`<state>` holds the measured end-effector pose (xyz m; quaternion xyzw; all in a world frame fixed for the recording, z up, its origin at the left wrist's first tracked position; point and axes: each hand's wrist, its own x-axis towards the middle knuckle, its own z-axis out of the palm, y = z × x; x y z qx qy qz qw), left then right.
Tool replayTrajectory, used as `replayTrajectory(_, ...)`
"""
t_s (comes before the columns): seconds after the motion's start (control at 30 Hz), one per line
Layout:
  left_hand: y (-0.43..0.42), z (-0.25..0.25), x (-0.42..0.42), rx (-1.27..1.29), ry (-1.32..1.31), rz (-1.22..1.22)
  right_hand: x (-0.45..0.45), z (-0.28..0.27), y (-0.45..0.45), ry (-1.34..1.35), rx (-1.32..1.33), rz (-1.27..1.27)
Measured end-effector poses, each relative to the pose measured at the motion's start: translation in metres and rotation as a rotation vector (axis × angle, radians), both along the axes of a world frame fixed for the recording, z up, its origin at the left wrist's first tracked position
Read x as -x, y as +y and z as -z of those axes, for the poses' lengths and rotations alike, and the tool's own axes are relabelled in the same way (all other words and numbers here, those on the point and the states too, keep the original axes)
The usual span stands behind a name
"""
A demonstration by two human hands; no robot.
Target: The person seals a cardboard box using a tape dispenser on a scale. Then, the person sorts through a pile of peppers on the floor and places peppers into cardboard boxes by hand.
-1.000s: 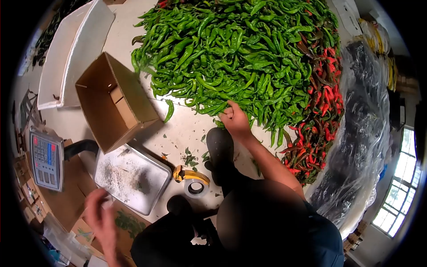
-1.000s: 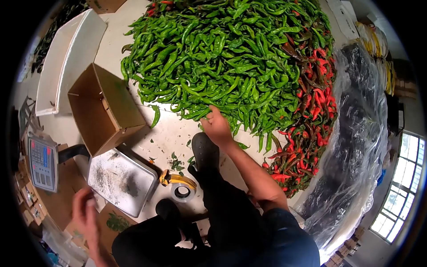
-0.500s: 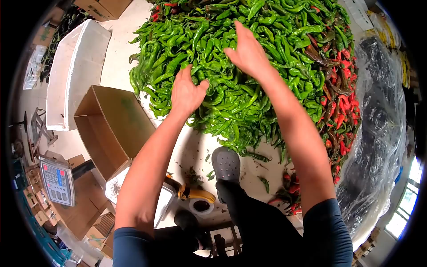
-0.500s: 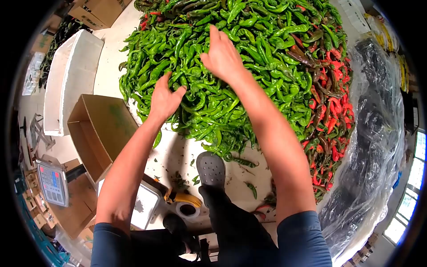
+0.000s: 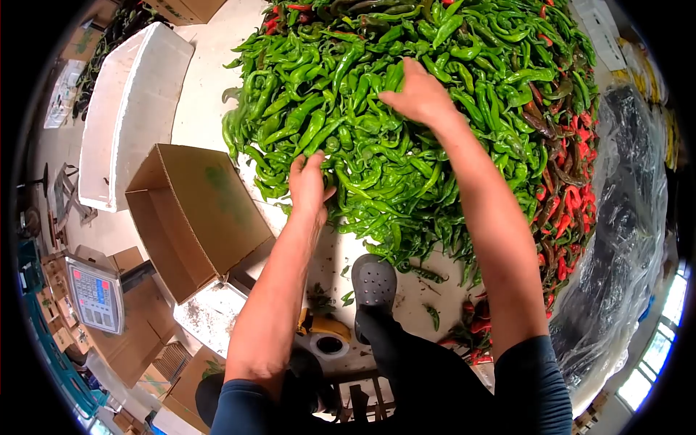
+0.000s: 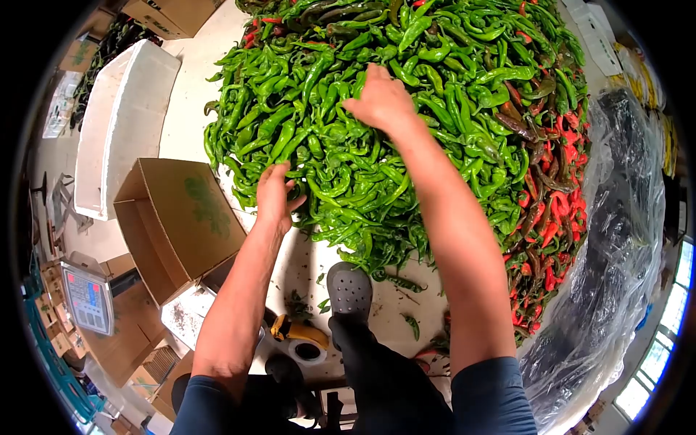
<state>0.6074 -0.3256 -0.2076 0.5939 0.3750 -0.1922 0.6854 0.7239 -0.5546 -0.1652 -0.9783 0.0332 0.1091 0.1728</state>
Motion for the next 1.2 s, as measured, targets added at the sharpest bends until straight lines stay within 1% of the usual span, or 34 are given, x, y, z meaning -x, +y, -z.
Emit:
replayTrajectory(0.03, 0.001, 0.005, -0.004, 0.091, 0.016, -0.057, 0.001, -0.012, 0.021, 0.117, 0.139, 0.015)
replayTrajectory(0.07, 0.002, 0.009, -0.008, 0.184, 0.033, -0.114, 0.0, 0.003, 0.034, 0.082, 0.312, -0.068)
replayTrajectory(0.1, 0.003, 0.01, -0.012, 0.248, 0.069, -0.141, 0.001, 0.002, 0.049, 0.111, 0.396, -0.103)
replayTrajectory(0.13, 0.003, 0.004, -0.014, 0.251, 0.101, -0.149, 0.006, -0.003, 0.062, 0.138, 0.48, -0.141)
replayTrajectory(0.2, 0.006, -0.006, -0.019, 0.254, 0.161, -0.174, 0.016, -0.01, 0.072, 0.207, 0.396, -0.085)
replayTrajectory(0.23, 0.008, -0.011, -0.022, 0.159, 0.155, -0.145, 0.019, -0.011, 0.072, 0.22, 0.431, -0.105)
replayTrajectory(0.27, 0.005, -0.015, -0.018, 0.005, 0.056, -0.137, 0.02, -0.013, 0.069, 0.232, 0.466, -0.123)
replayTrajectory(0.33, 0.015, 0.008, -0.021, -0.638, -0.141, 0.309, 0.016, -0.012, 0.059, 0.174, 0.468, -0.094)
replayTrajectory(0.37, 0.016, 0.016, -0.02, -0.795, -0.285, 0.418, 0.013, -0.013, 0.055, 0.187, 0.443, -0.071)
replayTrajectory(0.4, 0.016, 0.021, -0.023, -0.824, -0.416, 0.489, 0.008, -0.016, 0.053, 0.2, 0.419, -0.048)
replayTrajectory(0.47, 0.009, 0.031, -0.029, -0.907, -0.41, 0.581, -0.002, -0.01, 0.054, 0.183, 0.423, -0.056)
replayTrajectory(0.5, 0.008, 0.02, -0.035, -0.845, -0.357, 0.593, -0.004, -0.006, 0.055, 0.175, 0.424, -0.059)
replayTrajectory(0.6, 0.004, 0.004, -0.043, -0.774, -0.298, 0.69, 0.0, -0.003, 0.064, 0.129, 0.585, -0.186)
replayTrajectory(0.63, 0.005, 0.008, -0.046, -0.797, -0.28, 0.735, 0.004, -0.001, 0.068, 0.107, 0.578, -0.193)
replayTrajectory(0.73, 0.01, 0.033, -0.052, -0.65, -0.208, 0.712, 0.006, 0.013, 0.067, 0.123, 0.506, -0.289)
replayTrajectory(0.77, 0.012, 0.042, -0.053, -0.628, -0.236, 0.7, 0.005, 0.014, 0.066, 0.117, 0.497, -0.289)
replayTrajectory(0.83, 0.008, 0.06, -0.052, -0.436, -0.307, 0.619, -0.003, 0.015, 0.073, 0.194, 0.52, -0.257)
replayTrajectory(0.87, 0.004, 0.065, -0.049, -0.388, -0.323, 0.583, -0.005, 0.015, 0.075, 0.233, 0.534, -0.239)
replayTrajectory(0.97, -0.003, 0.06, -0.038, -0.272, -0.362, 0.46, 0.013, 0.017, 0.08, 0.118, 0.558, -0.302)
replayTrajectory(1.03, -0.004, 0.068, -0.025, -0.182, -0.371, 0.386, 0.037, 0.018, 0.084, 0.018, 0.558, -0.35)
replayTrajectory(1.13, 0.0, 0.064, -0.009, -0.076, -0.395, 0.386, 0.071, 0.023, 0.092, -0.048, 0.54, -0.382)
replayTrajectory(1.2, 0.004, 0.051, 0.01, -0.108, -0.445, 0.437, 0.098, 0.027, 0.094, -0.126, 0.43, -0.441)
